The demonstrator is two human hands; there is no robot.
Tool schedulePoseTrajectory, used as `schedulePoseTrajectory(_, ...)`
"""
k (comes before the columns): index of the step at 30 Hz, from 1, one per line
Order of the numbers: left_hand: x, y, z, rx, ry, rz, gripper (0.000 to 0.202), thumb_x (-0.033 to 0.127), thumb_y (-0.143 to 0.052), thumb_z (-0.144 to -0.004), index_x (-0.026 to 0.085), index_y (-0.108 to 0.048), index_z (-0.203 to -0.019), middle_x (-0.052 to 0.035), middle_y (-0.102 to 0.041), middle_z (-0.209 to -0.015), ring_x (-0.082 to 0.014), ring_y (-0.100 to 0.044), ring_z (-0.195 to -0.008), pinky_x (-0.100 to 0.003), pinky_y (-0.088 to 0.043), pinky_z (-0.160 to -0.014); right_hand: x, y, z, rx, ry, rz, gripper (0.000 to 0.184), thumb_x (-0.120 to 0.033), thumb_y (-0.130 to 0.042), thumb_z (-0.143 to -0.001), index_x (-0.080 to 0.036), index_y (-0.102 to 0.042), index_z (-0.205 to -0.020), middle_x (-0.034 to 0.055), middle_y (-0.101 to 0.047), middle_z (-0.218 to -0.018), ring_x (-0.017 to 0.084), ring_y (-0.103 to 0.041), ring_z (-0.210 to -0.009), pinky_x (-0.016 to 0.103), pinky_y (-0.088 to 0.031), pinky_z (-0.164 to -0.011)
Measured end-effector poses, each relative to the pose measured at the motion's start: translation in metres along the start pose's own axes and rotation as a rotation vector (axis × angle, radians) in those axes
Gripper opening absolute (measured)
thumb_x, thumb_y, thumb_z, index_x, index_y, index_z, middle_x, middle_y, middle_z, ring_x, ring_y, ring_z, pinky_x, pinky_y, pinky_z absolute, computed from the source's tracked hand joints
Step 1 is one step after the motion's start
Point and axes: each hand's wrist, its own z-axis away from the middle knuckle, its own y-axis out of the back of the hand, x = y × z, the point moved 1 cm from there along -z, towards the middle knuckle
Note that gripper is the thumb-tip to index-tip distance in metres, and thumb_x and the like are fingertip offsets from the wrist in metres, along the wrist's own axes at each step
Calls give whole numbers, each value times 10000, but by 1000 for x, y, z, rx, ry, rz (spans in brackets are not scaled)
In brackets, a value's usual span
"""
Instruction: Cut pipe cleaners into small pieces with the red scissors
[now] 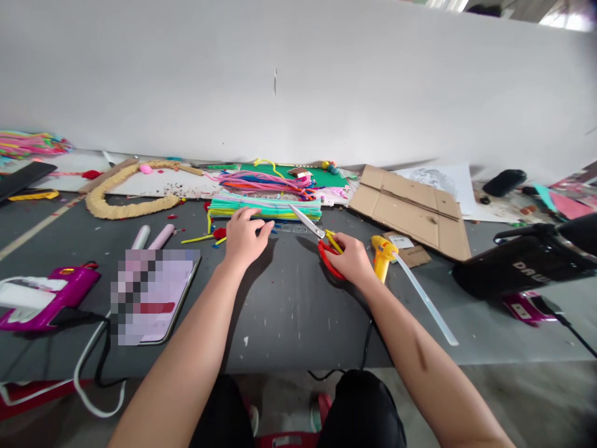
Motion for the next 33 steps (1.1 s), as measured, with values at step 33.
schedulePoseTrajectory(33,-8,0,-13,-26,200,705,265,401,-673,-823,159,-741,-906,-63,-733,-810,-171,-667,-695,-286,-522,-675,4,-2,0,-29,8,40,317,-520,-604,-779,-202,-611,-773,4,-620,-693,148,-509,-657,265,-335,-604)
